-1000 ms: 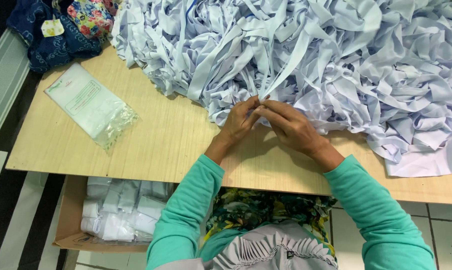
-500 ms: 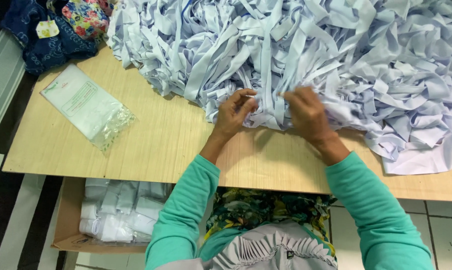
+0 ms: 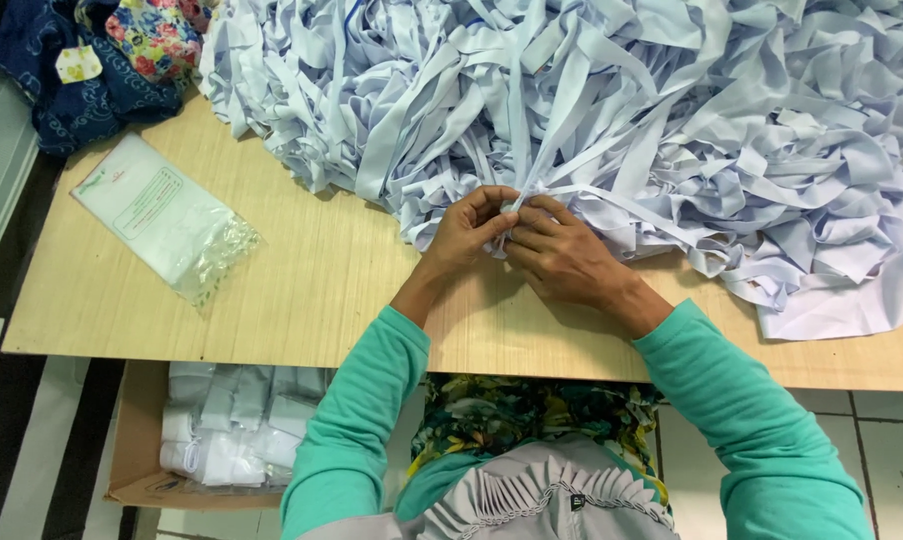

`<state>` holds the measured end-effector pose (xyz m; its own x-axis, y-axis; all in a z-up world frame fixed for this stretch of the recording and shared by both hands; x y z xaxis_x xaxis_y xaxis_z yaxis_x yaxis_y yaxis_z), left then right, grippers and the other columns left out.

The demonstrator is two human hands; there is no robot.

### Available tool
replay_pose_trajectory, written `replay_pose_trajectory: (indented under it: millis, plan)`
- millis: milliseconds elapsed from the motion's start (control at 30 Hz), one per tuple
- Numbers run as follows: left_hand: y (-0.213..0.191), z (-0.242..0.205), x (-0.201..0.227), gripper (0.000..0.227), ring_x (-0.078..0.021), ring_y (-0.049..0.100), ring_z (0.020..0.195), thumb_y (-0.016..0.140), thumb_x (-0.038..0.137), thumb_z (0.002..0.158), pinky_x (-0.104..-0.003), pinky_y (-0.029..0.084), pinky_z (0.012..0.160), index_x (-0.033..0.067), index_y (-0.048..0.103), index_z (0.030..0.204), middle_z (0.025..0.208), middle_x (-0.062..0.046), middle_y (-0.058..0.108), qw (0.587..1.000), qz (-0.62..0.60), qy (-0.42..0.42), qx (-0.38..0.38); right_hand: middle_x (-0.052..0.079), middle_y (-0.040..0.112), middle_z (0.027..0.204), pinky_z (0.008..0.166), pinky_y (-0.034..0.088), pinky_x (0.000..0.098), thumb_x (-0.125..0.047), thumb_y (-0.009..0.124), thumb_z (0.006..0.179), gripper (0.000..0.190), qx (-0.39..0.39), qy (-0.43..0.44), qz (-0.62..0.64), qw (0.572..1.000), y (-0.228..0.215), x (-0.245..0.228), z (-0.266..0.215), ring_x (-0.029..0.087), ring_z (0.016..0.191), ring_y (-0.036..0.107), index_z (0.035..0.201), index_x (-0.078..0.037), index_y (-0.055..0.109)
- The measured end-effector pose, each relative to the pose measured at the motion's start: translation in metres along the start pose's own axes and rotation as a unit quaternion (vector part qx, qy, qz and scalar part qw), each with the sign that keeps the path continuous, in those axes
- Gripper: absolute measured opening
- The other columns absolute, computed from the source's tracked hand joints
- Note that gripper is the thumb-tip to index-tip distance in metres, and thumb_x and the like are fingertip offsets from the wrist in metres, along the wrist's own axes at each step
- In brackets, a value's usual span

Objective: The person folds long white fabric strips by hand and places them inside a clear plastic bag on a wooden table.

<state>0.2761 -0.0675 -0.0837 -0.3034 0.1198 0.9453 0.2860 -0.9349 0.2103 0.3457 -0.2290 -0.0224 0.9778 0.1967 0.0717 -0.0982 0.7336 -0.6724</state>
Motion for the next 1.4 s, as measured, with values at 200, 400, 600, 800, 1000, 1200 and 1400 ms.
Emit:
replay_pose_trajectory:
  millis: [200, 400, 600, 800, 1000, 1200, 1400]
  plan:
    - [-0.005, 0.002, -0.001, 0.026, -0.0034, 0.059, 0.076, 0.076, 0.007, 0.097, -0.018, 0.056, 0.068, 0.004, 0.068, 0.122, 0.093, -0.004, 0.071, 0.999, 0.018, -0.001, 0.029, 0.008, 0.072, 0.107, 0.1, 0.047, 0.0493, -0.003, 0.065, 0.095, 0.013, 0.093, 0.059, -0.021, 0.994, -0.028, 0.019, 0.003, 0.028, 0.106, 0.067, 0.092, -0.01, 0.076]
    - [-0.013, 0.007, 0.019, 0.014, -0.0063, 0.058, 0.07, 0.072, 0.003, 0.097, -0.019, 0.054, 0.063, 0.0117, 0.068, 0.108, 0.095, -0.001, 0.07, 0.995, -0.024, -0.008, 0.092, 0.011, 0.061, 0.12, 0.092, 0.044, 0.0393, 0.002, 0.075, 0.094, 0.023, 0.082, 0.261, -0.286, 0.918, -0.066, 0.092, -0.034, 0.026, 0.109, 0.054, 0.113, -0.012, 0.076]
    - [-0.047, 0.012, 0.029, 0.01, -0.0098, 0.066, 0.084, 0.073, 0.003, 0.096, -0.024, 0.06, 0.07, 0.01, 0.068, 0.101, 0.092, -0.002, 0.071, 0.968, 0.001, 0.066, 0.243, 0.01, 0.063, 0.098, 0.078, 0.043, 0.0396, 0.012, 0.066, 0.086, 0.038, 0.093, 0.343, -0.283, 0.891, -0.08, 0.144, -0.105, 0.029, 0.093, 0.06, 0.116, -0.009, 0.076]
    - [-0.036, 0.008, 0.034, 0.015, -0.006, 0.062, 0.075, 0.065, -0.005, 0.098, -0.021, 0.058, 0.067, 0.0093, 0.07, 0.096, 0.086, -0.002, 0.069, 0.962, 0.156, 0.085, 0.207, 0.009, 0.065, 0.096, 0.082, 0.043, 0.0367, 0.008, 0.069, 0.087, 0.022, 0.147, 0.211, -0.092, 0.962, -0.02, 0.08, -0.052, 0.024, 0.084, 0.057, 0.096, -0.01, 0.078]
    - [-0.006, -0.005, 0.058, 0.013, -0.0188, 0.061, 0.087, 0.072, 0.015, 0.101, -0.03, 0.055, 0.068, 0.0113, 0.074, 0.113, 0.111, -0.007, 0.056, 0.928, 0.315, 0.151, 0.131, 0.012, 0.067, 0.089, 0.079, 0.052, 0.0384, -0.001, 0.068, 0.088, 0.015, 0.05, 0.1, 0.122, 0.986, 0.004, -0.01, -0.008, 0.025, 0.081, 0.063, 0.099, -0.007, 0.075]
    - [0.022, -0.023, 0.053, 0.044, -0.0138, 0.057, 0.112, 0.081, 0.01, 0.092, -0.041, 0.052, 0.099, -0.0016, 0.064, 0.132, 0.12, -0.016, 0.07, 0.987, 0.081, -0.031, -0.138, 0.016, 0.068, 0.096, 0.074, 0.055, 0.0455, -0.008, 0.056, 0.103, 0.015, -0.027, -0.01, 0.288, 0.957, 0.015, -0.046, -0.012, 0.035, 0.085, 0.066, 0.102, -0.004, 0.07]
    - [-0.001, -0.02, 0.033, 0.022, -0.0104, 0.06, 0.089, 0.067, 0.005, 0.098, -0.032, 0.055, 0.08, 0.0011, 0.071, 0.119, 0.094, -0.006, 0.072, 0.981, 0.124, -0.027, -0.148, 0.016, 0.066, 0.093, 0.069, 0.053, 0.0443, -0.005, 0.059, 0.096, 0.016, 0.064, -0.036, 0.234, 0.969, -0.017, -0.029, 0.016, 0.032, 0.078, 0.063, 0.104, -0.003, 0.073]
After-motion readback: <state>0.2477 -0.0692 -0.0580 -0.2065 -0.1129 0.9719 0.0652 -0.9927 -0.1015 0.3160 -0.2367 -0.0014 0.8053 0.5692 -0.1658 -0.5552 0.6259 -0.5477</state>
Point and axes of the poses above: each hand's wrist, its own z-axis towards the middle knuckle, its own y-axis out of the palm, x = y × z, the point moved 2 cm from there along z, towards the middle knuckle
